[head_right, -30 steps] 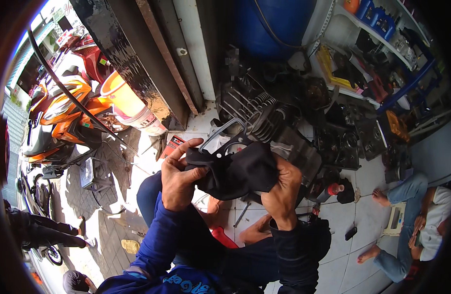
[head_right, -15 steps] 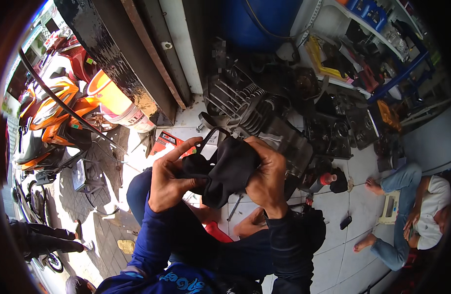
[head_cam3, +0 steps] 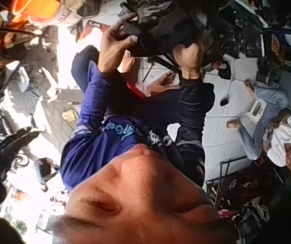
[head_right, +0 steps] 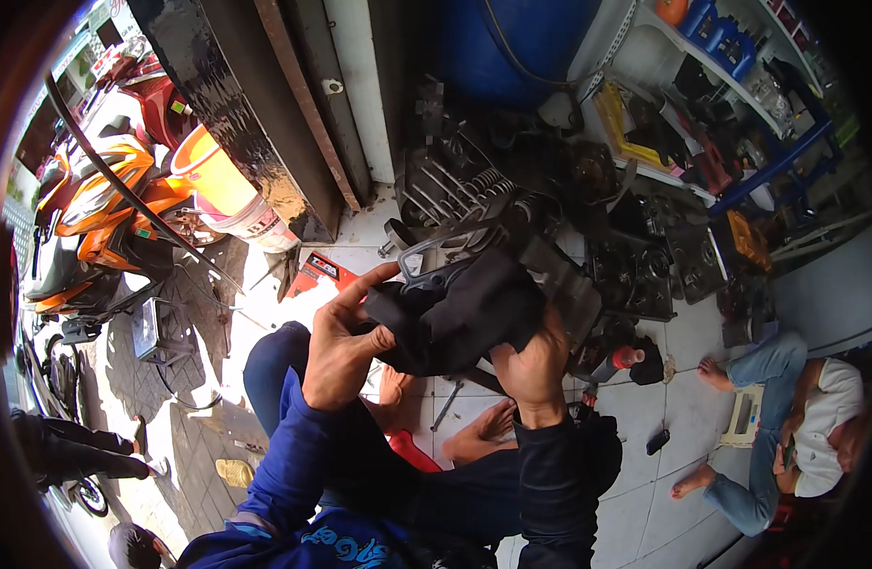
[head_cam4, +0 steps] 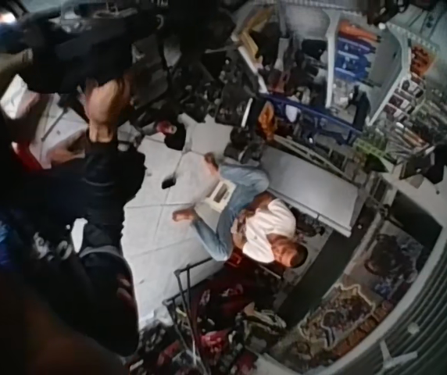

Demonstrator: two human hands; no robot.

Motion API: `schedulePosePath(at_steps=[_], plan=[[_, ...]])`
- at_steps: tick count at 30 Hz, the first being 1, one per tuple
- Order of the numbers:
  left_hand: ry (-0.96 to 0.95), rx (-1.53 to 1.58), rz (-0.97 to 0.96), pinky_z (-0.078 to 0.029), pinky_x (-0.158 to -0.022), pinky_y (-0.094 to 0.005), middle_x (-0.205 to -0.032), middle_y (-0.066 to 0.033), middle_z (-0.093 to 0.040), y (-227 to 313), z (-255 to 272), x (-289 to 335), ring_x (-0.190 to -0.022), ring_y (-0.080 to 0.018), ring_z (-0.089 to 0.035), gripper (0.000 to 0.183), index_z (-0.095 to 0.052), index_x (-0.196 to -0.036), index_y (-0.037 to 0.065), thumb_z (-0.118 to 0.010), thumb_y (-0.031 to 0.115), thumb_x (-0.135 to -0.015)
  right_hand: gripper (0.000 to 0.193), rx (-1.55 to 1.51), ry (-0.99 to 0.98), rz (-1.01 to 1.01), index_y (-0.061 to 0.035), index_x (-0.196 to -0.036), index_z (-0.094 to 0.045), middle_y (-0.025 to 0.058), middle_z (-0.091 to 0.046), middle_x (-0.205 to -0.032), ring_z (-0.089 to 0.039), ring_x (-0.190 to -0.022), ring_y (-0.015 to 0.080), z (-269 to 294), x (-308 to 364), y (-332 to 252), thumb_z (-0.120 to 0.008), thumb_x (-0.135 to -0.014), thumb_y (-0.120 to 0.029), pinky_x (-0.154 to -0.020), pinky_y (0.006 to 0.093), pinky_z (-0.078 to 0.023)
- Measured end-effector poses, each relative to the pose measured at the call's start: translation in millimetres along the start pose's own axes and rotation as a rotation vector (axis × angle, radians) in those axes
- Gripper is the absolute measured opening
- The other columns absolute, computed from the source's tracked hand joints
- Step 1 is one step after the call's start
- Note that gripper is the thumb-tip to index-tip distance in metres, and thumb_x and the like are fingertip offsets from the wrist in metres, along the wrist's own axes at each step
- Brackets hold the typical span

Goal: Assembling and inspecting motorcycle engine components.

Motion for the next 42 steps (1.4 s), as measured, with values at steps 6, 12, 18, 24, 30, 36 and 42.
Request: schedulePosePath(at_steps=[6,12,18,24,30,36,42], plan=[[0.236,0.079,-0.132,-0.053,-0.083,-0.0243,-0.100,-0.0089,-0.070,13,34,6,-0.091,-0.0127,-0.066,0.039,-0.056,-0.120,-0.007,-0.069,-0.009,-0.084,0.027,-0.492,-0.080,-0.152,0.0070,-0.111,-0.064,0.0109,-0.068,-0.107,-0.066,-0.097,0.0190,-11,-5,-4,-0.056,-0.086,0.000,-0.090,0.0307,-0.050],[0.382,0.215,-0.190,-0.055,-0.082,-0.0261,-0.102,-0.0109,-0.069,23,53,8,-0.090,-0.0149,-0.067,0.042,-0.055,-0.124,-0.005,-0.065,-0.011,-0.084,0.021,-0.782,0.054,-0.087,0.0055,-0.101,-0.068,0.0100,-0.070,-0.101,-0.066,-0.084,0.0167,17,-12,-6,-0.061,-0.082,-0.002,-0.082,0.0274,-0.051],[0.289,0.242,-0.094,-0.056,-0.082,-0.0278,-0.104,-0.0114,-0.069,7,36,5,-0.091,-0.0164,-0.068,0.050,-0.053,-0.126,-0.004,-0.063,-0.017,-0.079,0.016,-0.419,-0.193,-0.200,0.0069,-0.101,-0.068,0.0046,-0.067,-0.093,-0.061,-0.084,0.0083,-45,-7,-35,-0.065,-0.086,0.003,-0.079,0.0242,-0.050],[0.267,0.251,-0.022,-0.057,-0.080,-0.0281,-0.102,-0.0126,-0.070,-7,31,4,-0.089,-0.0170,-0.068,0.050,-0.053,-0.125,-0.005,-0.066,-0.015,-0.078,0.011,-0.402,-0.119,-0.151,0.0049,-0.089,-0.065,-0.0013,-0.061,-0.073,-0.055,-0.069,0.0063,-54,3,-30,-0.059,-0.092,-0.003,-0.063,0.0217,-0.044],[0.333,0.407,-0.056,-0.057,-0.076,-0.0272,-0.099,-0.0126,-0.070,-12,43,3,-0.083,-0.0178,-0.069,0.049,-0.052,-0.123,-0.005,-0.067,-0.013,-0.077,0.016,-0.590,0.151,-0.125,0.0052,-0.084,-0.065,0.0027,-0.064,-0.078,-0.056,-0.070,0.0086,-32,10,-10,-0.058,-0.092,-0.007,-0.067,0.0239,-0.047],[0.324,0.362,-0.033,-0.058,-0.074,-0.0269,-0.096,-0.0130,-0.071,-17,36,4,-0.081,-0.0172,-0.069,0.047,-0.053,-0.121,-0.005,-0.066,-0.014,-0.077,0.020,-0.454,0.052,-0.114,0.0063,-0.103,-0.065,0.0023,-0.065,-0.091,-0.058,-0.083,0.0087,-48,2,-34,-0.062,-0.089,-0.008,-0.079,0.0229,-0.046],[0.294,0.335,0.048,-0.057,-0.074,-0.0271,-0.095,-0.0138,-0.072,-26,24,9,-0.082,-0.0176,-0.070,0.051,-0.053,-0.124,-0.006,-0.067,-0.015,-0.076,0.021,-0.411,0.032,-0.166,0.0061,-0.104,-0.066,0.0009,-0.065,-0.092,-0.057,-0.083,0.0062,-45,3,-23,-0.065,-0.090,-0.009,-0.079,0.0214,-0.045]])
Point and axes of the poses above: each hand's wrist, its own x-axis away from the middle knuckle, its own z-axis out of the back of the hand, y = z × x, the point moved 10 cm from there along -x, towards the middle knuckle
